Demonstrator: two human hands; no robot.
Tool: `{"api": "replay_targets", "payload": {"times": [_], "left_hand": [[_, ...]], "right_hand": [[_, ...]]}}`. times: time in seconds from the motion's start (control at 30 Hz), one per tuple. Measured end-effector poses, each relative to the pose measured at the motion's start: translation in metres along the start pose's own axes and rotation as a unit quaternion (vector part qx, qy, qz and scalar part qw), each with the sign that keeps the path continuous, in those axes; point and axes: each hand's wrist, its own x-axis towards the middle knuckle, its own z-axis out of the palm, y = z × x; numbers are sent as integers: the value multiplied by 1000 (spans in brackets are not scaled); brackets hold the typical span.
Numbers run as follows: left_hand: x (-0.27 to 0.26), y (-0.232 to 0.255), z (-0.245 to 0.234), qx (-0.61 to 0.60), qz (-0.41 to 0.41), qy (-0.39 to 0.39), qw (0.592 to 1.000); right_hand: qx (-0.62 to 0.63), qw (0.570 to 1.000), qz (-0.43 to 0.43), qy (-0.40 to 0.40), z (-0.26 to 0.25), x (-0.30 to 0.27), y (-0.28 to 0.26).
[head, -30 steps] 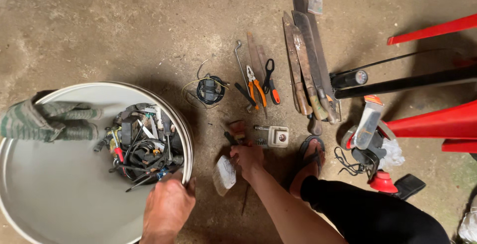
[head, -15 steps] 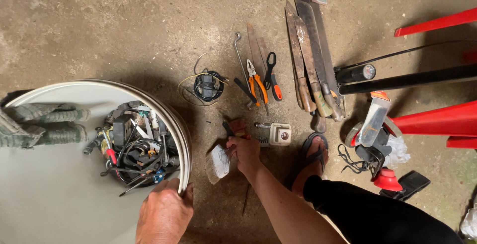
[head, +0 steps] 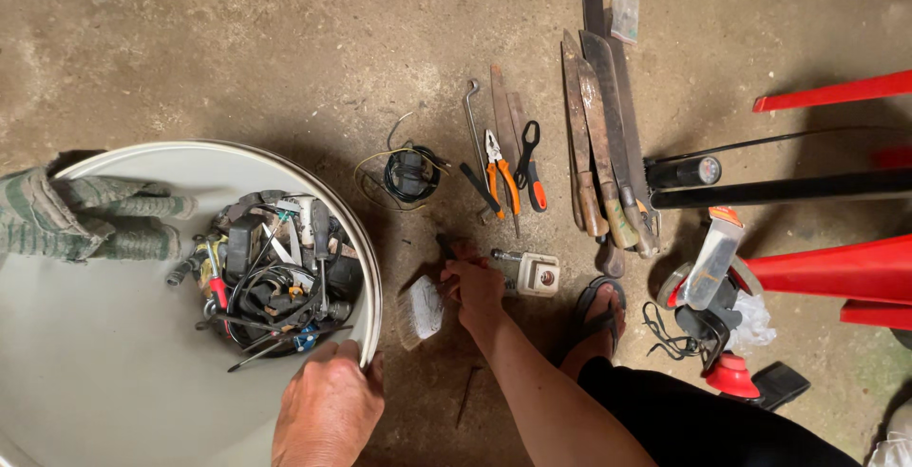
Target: The person sits on a low stool and cleans several small tools from a bucket using a brush. They pick up screwdrivers and a cable, brush them, and place them on the floor. The person also handles a coiled black cable, inspecting and straightening it.
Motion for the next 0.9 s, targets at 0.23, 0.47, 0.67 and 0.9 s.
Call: {"api": "replay_targets", "payload": {"times": [0.23,0.47,0.67,0.9], "left_hand": [[-1,-4,5,0,26,22,999],[-3,-2,1,3,32,32,999],[-6,0,0,-4,20,25,999],[-5,-2,2,23,9,24,999]], "right_hand": [[25,999,15,-20,7,-10,-4],[-164,984,40,-50,-12,-21,1],[-343,935,-88,-11,-53,-9,17],[-333,938,-91,-3,-56,-4,-16]]}}
